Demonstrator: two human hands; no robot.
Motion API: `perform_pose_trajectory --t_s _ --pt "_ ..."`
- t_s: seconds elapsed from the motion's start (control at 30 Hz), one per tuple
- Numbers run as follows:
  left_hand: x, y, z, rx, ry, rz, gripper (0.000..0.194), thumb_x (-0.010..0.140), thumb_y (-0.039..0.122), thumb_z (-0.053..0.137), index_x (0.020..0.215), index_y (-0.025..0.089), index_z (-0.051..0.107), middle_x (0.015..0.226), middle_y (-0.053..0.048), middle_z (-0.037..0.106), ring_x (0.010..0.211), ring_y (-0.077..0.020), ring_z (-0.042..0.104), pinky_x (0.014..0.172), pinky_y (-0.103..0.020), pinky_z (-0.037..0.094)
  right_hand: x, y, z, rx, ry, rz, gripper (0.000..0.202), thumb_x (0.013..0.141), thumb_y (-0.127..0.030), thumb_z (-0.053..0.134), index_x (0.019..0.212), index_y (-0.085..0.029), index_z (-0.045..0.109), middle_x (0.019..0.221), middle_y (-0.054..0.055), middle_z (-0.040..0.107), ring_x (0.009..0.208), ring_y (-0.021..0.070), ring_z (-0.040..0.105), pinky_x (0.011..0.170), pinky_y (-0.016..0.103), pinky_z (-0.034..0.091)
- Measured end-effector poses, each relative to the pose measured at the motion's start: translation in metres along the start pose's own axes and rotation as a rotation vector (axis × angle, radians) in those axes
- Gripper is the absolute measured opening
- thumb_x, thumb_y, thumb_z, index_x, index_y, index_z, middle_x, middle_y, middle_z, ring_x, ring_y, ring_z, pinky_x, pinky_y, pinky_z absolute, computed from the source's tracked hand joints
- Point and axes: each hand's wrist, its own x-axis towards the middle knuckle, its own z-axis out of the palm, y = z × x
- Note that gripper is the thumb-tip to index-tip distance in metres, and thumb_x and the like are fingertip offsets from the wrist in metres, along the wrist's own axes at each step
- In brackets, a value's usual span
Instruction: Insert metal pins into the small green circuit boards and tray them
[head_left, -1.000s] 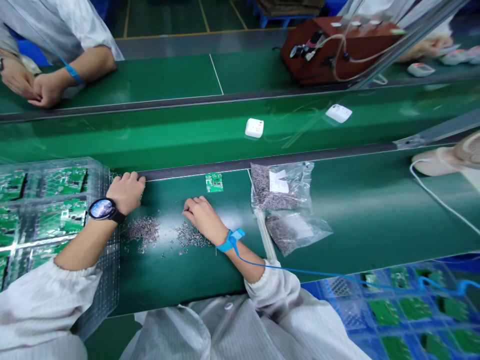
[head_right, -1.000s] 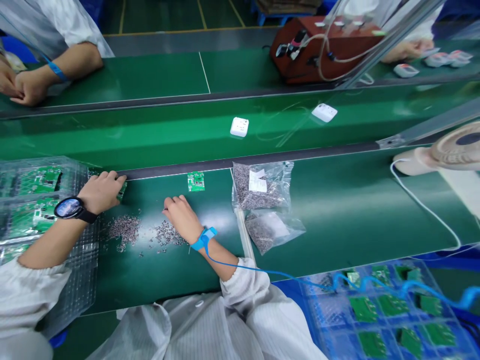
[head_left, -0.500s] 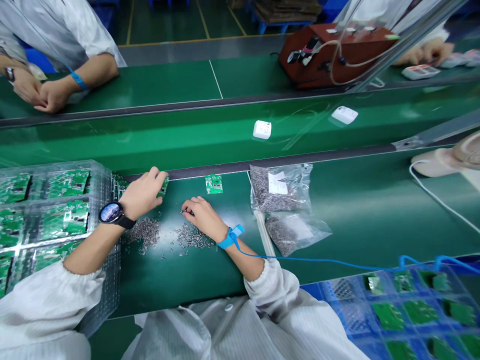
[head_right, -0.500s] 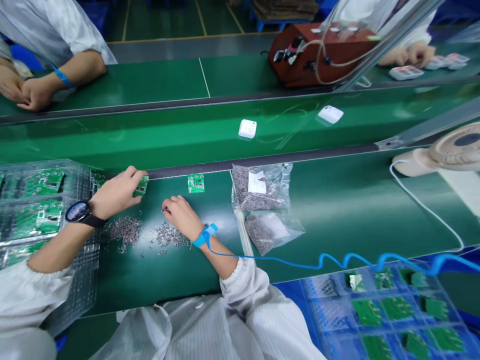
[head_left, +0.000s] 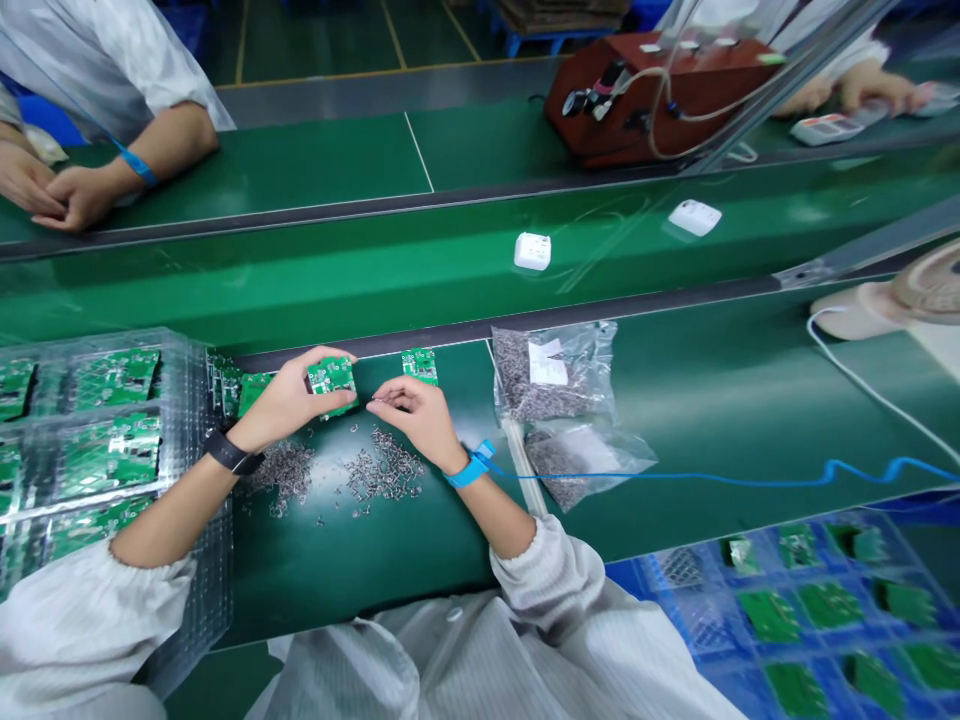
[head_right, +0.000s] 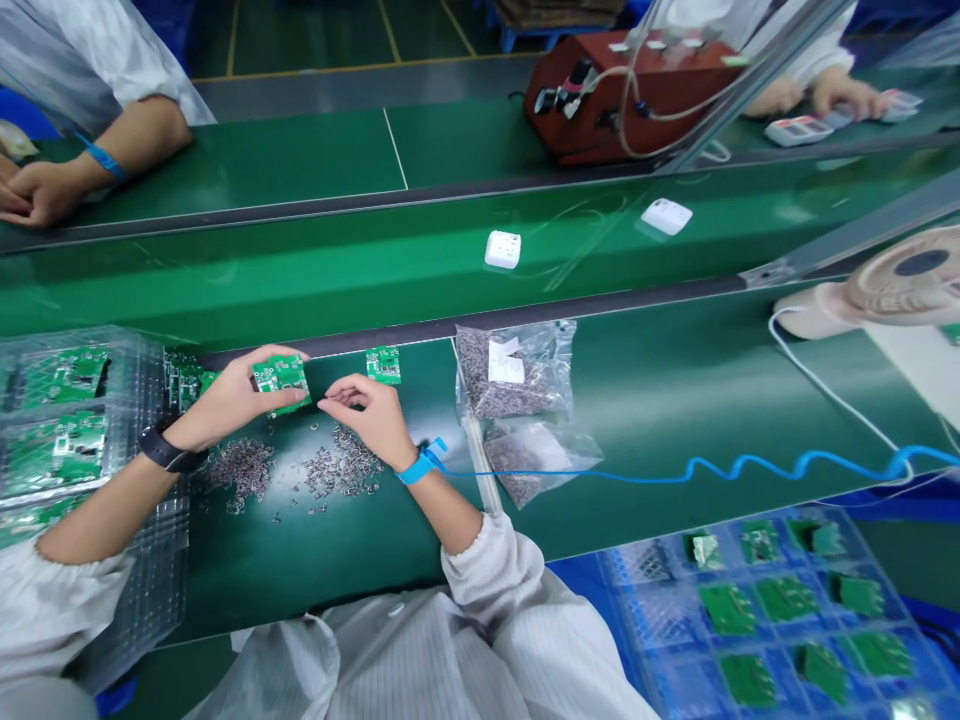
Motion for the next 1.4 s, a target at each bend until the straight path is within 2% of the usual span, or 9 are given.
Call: perform_pose_trajectory --t_s 0.17,0.33,0.5,0.7,0.83,0.9,1.03,1.23,1.4 --pt "-0.002 -0.004 0.006 -0.088 -0.177 -0.062 0.028 0.087 0.041 0.067 0.108 0.026 0.076 0.104 -0.005 0.077 0.099 -0.0247 0.069 0.091 -0.040 0.055 -0.001 -0.003 0.005 0.134 0.065 0.065 0.014 0.085 -0.034 0.081 0.093 -0.024 0.076 0.095 0.005 0.079 0.091 0.0219 0.076 0.088 0.042 0.064" --pt "-0.004 -0.003 0.012 -0.121 -0.342 -0.094 0.025 0.091 0.033 0.057 0.104 0.024 0.076 0.091 -0.005 0.076 0.086 -0.0229 0.071 0.083 -0.039 0.057 -0.005 0.000 0.009 0.085 0.068 -0.005 0.011 0.089 -0.034 0.076 0.094 -0.024 0.075 0.099 0.005 0.078 0.092 0.0213 0.076 0.089 0.042 0.064" --pt "-0.005 0.005 0.016 -0.039 -0.246 0.024 0.021 0.086 0.025 0.054 0.098 0.023 0.072 0.101 -0.004 0.075 0.095 -0.0218 0.069 0.093 -0.041 0.055 -0.006 0.002 0.011 0.022 0.079 -0.049 0.011 0.090 -0.035 0.075 0.092 -0.024 0.074 0.094 0.005 0.077 0.088 0.0206 0.074 0.086 0.041 0.063" --pt "-0.011 0.007 0.021 -0.230 -0.163 -0.073 0.027 0.089 0.032 0.062 0.115 0.023 0.061 0.087 -0.002 0.074 0.076 -0.0212 0.073 0.078 -0.037 0.058 -0.004 -0.001 0.007 -0.047 0.123 -0.120 0.007 0.090 -0.032 0.076 0.092 -0.025 0.076 0.093 0.004 0.076 0.088 0.0208 0.071 0.087 0.042 0.061" --pt "-0.014 0.010 0.023 0.085 -0.068 0.033 0.033 0.091 0.050 0.068 0.114 0.025 0.066 0.093 -0.002 0.077 0.085 -0.0240 0.072 0.085 -0.038 0.052 -0.005 0.000 0.007 -0.034 0.067 -0.118 0.007 0.090 -0.029 0.075 0.094 -0.025 0.076 0.095 0.004 0.077 0.089 0.0197 0.072 0.086 0.040 0.061" --pt "-0.015 0.012 0.023 0.231 -0.027 0.093 0.032 0.093 0.053 0.066 0.110 0.026 0.069 0.102 -0.002 0.078 0.081 -0.0226 0.071 0.081 -0.036 0.049 -0.005 0.000 0.008 -0.015 0.069 -0.083 0.007 0.089 -0.029 0.074 0.095 -0.024 0.075 0.096 0.004 0.077 0.088 0.0191 0.073 0.087 0.039 0.062" --pt "-0.014 0.013 0.025 0.313 -0.029 0.125 0.030 0.098 0.051 0.059 0.103 0.025 0.072 0.095 0.001 0.079 0.065 -0.0173 0.064 0.070 -0.031 0.045 -0.006 -0.001 0.009 0.010 0.095 -0.054 0.008 0.089 -0.029 0.075 0.093 -0.023 0.075 0.094 0.004 0.077 0.088 0.0191 0.074 0.088 0.039 0.063" --pt "-0.014 0.015 0.024 0.321 -0.022 0.135 0.027 0.098 0.047 0.059 0.106 0.024 0.072 0.101 0.002 0.079 0.066 -0.0156 0.062 0.072 -0.029 0.044 -0.005 0.001 0.008 0.025 0.097 -0.117 0.009 0.087 -0.029 0.076 0.092 -0.022 0.077 0.092 0.004 0.077 0.084 0.0182 0.073 0.082 0.036 0.063" --pt "-0.015 0.014 0.022 0.336 -0.045 0.148 0.027 0.099 0.046 0.057 0.101 0.023 0.072 0.092 0.002 0.078 0.069 -0.0170 0.065 0.069 -0.029 0.043 -0.003 0.004 0.007 0.096 0.053 -0.136 0.007 0.087 -0.027 0.077 0.092 -0.023 0.079 0.093 0.003 0.077 0.085 0.0182 0.074 0.083 0.035 0.063"
